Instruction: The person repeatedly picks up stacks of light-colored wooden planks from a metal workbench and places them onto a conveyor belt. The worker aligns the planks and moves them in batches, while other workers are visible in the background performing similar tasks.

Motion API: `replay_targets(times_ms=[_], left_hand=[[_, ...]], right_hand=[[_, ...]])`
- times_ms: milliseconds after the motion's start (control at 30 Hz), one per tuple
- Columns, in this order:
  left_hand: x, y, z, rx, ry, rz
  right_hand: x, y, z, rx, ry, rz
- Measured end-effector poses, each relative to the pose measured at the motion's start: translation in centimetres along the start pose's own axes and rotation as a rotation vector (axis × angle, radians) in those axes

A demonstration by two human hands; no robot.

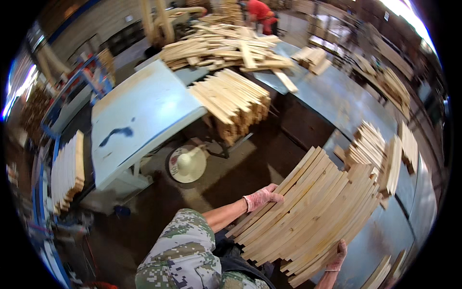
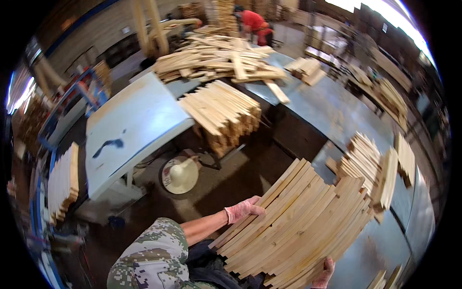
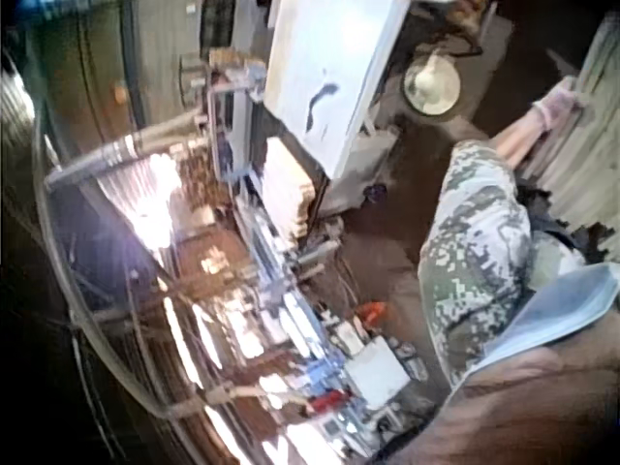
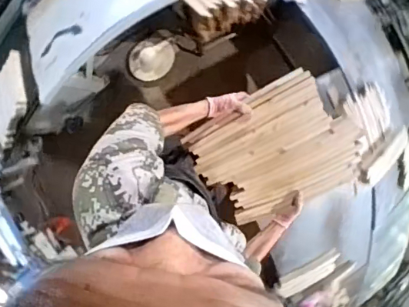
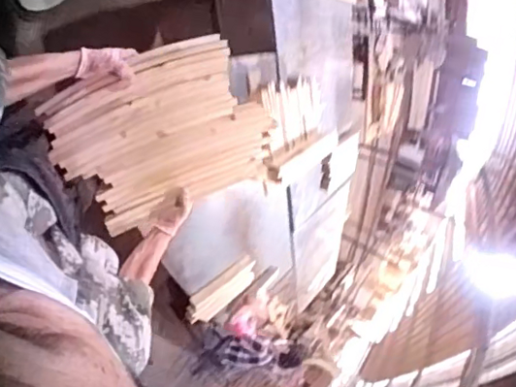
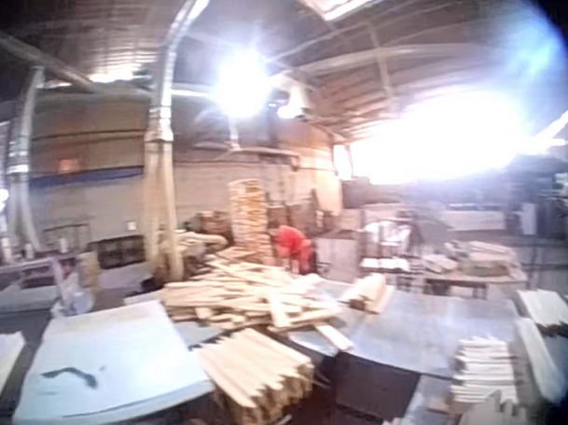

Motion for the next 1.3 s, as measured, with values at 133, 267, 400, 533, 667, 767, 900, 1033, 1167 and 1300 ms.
replay_targets(times_ms=[133,267,400,533,667,767,900,1033,1167,1300], left_hand=[[-6.8,10.0,-9.8,-0.177,-0.175,-0.074],[-7.7,20.6,-20.6,-0.468,-0.369,-0.094],[-9.3,27.4,-30.5,-0.639,-0.477,-0.158],[-9.9,31.0,-40.8,-0.880,-0.504,-0.232],[-8.7,36.4,-46.1,-1.039,-0.549,-0.357],[-8.1,42.5,-49.5,-1.070,-0.586,-0.399],[-11.6,50.1,-52.8,-1.143,-0.461,-0.419],[-12.1,57.5,-56.5,-1.150,-0.390,-0.489],[-15.8,62.0,-59.2,-1.203,-0.381,-0.447],[-19.7,68.2,-64.4,-1.590,0.035,0.057]], right_hand=[[0.7,-14.2,5.3,0.269,0.020,-0.015],[-5.0,-33.2,12.1,0.486,0.067,-0.066],[-7.6,-50.1,11.5,0.909,0.023,-0.018],[-14.2,-64.9,9.9,0.993,-0.185,-0.088],[-20.7,-77.4,10.0,1.117,-0.307,-0.171],[-24.9,-86.0,8.0,1.157,-0.381,-0.261],[-30.7,-96.6,8.3,1.156,-0.552,-0.345],[-33.3,-105.1,2.0,1.217,-0.563,-0.451],[-36.2,-110.2,0.9,1.133,-0.531,-0.462],[-40.4,-116.2,-2.5,1.161,-0.514,-0.400]])
Point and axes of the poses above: each hand's wrist, its own z-axis towards the middle knuckle, its own y-axis out of the back of the hand, x = y × z, the point moved 2 cm from there along z, towards the middle knuckle, and after that the axes turned 3 degrees about y, right-handed, at the moved point
